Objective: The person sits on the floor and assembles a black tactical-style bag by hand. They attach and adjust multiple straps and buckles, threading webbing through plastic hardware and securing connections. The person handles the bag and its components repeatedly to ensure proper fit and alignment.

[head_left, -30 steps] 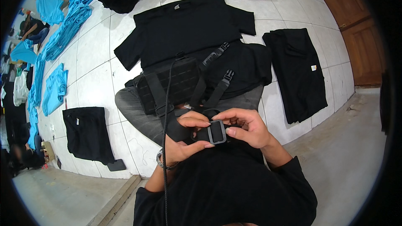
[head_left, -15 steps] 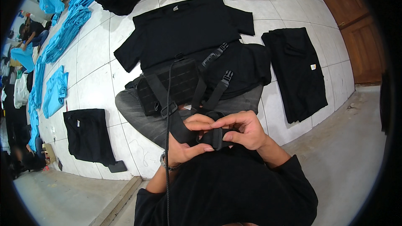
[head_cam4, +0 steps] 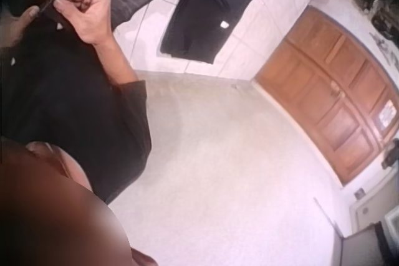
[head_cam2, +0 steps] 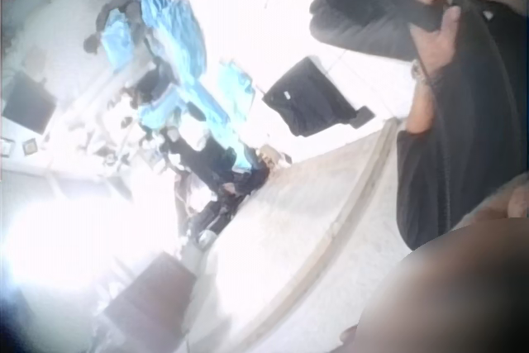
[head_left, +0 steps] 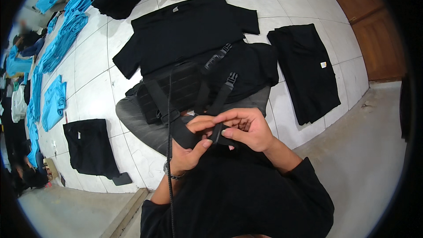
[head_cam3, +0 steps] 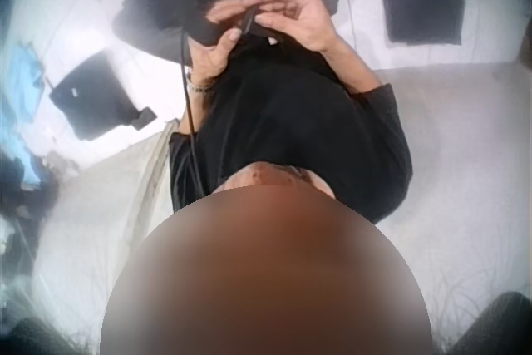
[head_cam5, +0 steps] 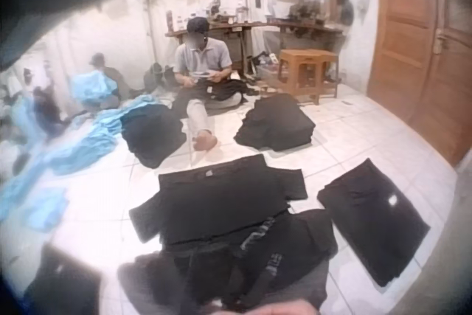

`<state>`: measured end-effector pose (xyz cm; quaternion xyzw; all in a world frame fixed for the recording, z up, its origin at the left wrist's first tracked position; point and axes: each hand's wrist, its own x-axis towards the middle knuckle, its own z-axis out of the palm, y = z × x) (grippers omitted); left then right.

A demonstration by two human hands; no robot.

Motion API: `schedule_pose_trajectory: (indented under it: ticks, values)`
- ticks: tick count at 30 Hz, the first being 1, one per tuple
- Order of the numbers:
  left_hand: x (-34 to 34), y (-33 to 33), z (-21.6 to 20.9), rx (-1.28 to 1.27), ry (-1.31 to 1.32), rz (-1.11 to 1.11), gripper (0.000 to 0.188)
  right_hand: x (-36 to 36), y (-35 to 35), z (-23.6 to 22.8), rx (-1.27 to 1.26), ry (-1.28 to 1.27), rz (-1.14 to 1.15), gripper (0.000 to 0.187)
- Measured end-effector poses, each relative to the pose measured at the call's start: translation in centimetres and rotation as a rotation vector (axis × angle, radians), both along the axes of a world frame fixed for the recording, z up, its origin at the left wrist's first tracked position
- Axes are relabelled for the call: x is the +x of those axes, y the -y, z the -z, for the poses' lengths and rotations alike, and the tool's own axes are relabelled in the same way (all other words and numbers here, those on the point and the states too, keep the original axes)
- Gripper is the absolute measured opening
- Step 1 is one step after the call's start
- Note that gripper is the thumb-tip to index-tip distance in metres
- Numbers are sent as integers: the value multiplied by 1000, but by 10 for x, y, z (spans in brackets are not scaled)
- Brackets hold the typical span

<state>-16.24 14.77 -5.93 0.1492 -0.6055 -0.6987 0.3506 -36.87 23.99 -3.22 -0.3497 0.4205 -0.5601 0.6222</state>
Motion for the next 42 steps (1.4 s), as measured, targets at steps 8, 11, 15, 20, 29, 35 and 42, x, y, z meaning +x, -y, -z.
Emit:
schedule_pose_trajectory:
  ticks: [8,11,15,20,29,35,42]
  values:
    - [9,9,-5,18,60,-166,43,-36,8,-17,-23,26,-197,50]
    - [9,9,2,35,-21,-233,38,-48,4,-22,60,51,-264,49]
    - [18,10,8,95,-18,-330,42,-66,-2,-30,92,77,-302,49]
    - [29,16,14,118,-27,-359,45,-85,-7,-33,23,106,-346,49]
    - [31,14,6,50,-45,-333,46,-97,-18,-39,-37,86,-273,51]
    - [31,8,-5,24,-30,-244,50,-97,-22,-44,13,34,-254,53]
    - [27,-3,-14,-144,-40,102,47,-67,-18,-37,-227,-318,-517,50]
